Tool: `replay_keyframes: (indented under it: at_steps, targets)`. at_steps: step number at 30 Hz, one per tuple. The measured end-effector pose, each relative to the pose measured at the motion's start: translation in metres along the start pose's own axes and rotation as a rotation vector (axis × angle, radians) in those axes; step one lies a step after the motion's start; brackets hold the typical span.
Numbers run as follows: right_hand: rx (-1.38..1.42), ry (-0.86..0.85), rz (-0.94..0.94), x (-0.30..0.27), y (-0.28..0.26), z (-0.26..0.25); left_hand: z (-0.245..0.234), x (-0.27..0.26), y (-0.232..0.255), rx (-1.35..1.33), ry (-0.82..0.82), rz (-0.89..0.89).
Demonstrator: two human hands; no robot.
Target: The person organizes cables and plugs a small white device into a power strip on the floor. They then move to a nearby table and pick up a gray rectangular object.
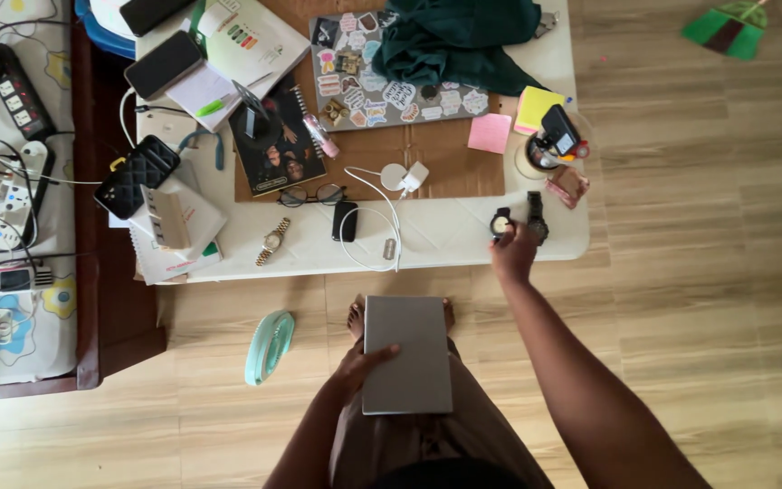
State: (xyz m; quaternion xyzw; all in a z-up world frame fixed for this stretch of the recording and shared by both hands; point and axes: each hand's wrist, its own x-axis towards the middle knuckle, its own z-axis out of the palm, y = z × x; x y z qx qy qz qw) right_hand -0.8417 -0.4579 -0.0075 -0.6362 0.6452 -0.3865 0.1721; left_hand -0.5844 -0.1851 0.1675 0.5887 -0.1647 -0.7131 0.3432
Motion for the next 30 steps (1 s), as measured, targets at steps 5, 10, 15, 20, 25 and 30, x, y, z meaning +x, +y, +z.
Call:
replay_keyframes:
  at_steps: [5,10,15,20,25,30]
  targets:
    - [0.061,-0.078,0.103,0.025,-0.039,-0.047,0.003,0.014,-0.001,-0.019,-0.068,-0.024]
    - [-0.304,-0.229,0.008,0.035,-0.071,-0.07,0.008,0.014,0.009,0.072,-0.043,-0.059]
    - [-0.414,-0.288,0.009,0.046,-0.052,-0.06,0.003,0.009,0.009,0.14,0.001,-0.077]
    - [-0.382,-0.18,-0.071,0.056,-0.108,-0.086,-0.017,0.001,-0.011,0.062,0.0,-0.021]
    - [-0.13,0.094,-0.303,0.042,-0.193,-0.075,-0.029,-0.011,-0.011,-0.007,-0.003,0.063]
    - [0.406,-0.635,-0.713,-0.009,-0.311,-0.048,-0.049,-0.009,-0.027,-0.07,0.05,0.024]
